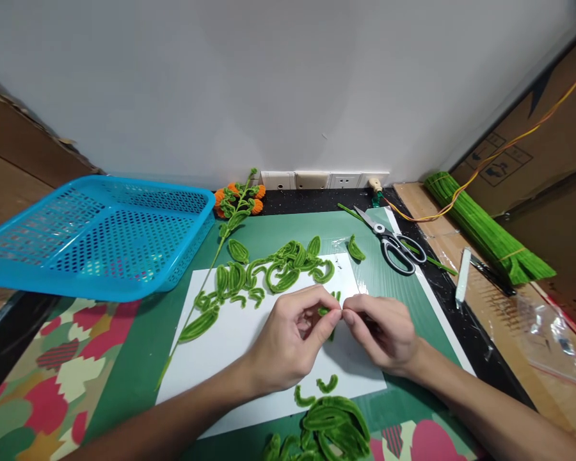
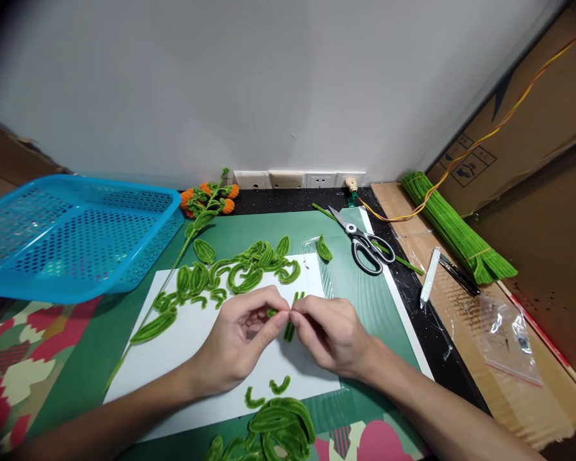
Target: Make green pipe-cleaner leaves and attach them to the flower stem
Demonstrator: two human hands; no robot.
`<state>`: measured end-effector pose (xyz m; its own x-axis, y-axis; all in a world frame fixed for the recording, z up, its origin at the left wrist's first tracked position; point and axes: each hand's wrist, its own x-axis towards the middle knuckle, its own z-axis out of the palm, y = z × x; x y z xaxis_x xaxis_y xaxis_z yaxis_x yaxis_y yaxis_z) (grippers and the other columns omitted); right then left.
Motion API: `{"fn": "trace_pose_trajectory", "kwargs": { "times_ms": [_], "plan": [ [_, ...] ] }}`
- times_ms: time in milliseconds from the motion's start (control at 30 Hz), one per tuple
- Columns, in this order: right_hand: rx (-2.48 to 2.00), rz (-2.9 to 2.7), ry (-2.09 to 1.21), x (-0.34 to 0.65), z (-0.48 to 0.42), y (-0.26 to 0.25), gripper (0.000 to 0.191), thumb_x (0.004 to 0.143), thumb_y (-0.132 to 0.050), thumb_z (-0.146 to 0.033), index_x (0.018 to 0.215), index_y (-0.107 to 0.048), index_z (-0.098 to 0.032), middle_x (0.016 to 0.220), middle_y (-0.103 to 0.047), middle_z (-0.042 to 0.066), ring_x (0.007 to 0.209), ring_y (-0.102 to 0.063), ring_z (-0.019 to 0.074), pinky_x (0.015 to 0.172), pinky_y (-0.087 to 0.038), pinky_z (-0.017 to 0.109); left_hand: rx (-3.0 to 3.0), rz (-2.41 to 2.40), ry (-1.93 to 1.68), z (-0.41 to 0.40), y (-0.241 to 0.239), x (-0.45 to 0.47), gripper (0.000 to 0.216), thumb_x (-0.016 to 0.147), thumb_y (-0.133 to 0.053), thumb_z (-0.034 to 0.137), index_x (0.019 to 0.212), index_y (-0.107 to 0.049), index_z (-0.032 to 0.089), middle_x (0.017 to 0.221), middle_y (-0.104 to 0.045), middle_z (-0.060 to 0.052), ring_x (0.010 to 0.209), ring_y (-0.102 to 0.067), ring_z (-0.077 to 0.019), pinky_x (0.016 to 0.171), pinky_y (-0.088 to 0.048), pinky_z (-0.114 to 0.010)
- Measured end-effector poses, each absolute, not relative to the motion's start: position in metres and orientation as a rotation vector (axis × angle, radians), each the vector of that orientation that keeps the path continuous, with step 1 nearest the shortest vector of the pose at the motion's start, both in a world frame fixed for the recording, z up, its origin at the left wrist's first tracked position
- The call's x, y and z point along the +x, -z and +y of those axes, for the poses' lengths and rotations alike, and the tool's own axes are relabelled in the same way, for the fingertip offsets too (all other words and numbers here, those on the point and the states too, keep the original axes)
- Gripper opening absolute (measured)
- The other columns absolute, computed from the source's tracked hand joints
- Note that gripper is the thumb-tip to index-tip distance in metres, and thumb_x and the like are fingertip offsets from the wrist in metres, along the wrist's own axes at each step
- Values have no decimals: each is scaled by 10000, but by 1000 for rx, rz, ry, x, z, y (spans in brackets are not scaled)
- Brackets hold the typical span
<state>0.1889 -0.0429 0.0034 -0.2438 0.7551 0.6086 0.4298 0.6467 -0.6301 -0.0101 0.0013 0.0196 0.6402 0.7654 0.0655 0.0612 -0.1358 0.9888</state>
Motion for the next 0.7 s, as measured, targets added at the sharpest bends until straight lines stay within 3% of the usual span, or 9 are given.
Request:
{"fn": "trace_pose_trajectory", "kwargs": {
  "times_ms": [200,467,700],
  "plan": [
    [-1024,-1697,-664,182,-46,-8,161,1043,-548,-128,910,-578,-213,651,-474,-67,484,-400,77,458,-326,214,1785,682,-841,2,-19,-9,153,1045,-618,246,930,-687,173,818,-587,-18,672,-500,-122,552,-343,-242],
    [-992,-1909,-183,197,-36,-4,147,1017,-522,-81,990,-580,-214,678,-566,-22,530,-489,121,505,-402,249,1441,705,-604,9,-22,-7,366,1086,-554,466,888,-643,171,754,-527,19,672,-451,-121,630,-364,-258],
    [-1056,-1864,-308,201,-36,-1,120,1019,-546,-91,1018,-583,-205,726,-589,-13,572,-544,123,532,-433,243,1350,711,-591,11,-18,-7,310,1068,-610,458,946,-639,174,745,-525,42,637,-417,-97,598,-327,-244]
  ]
}}
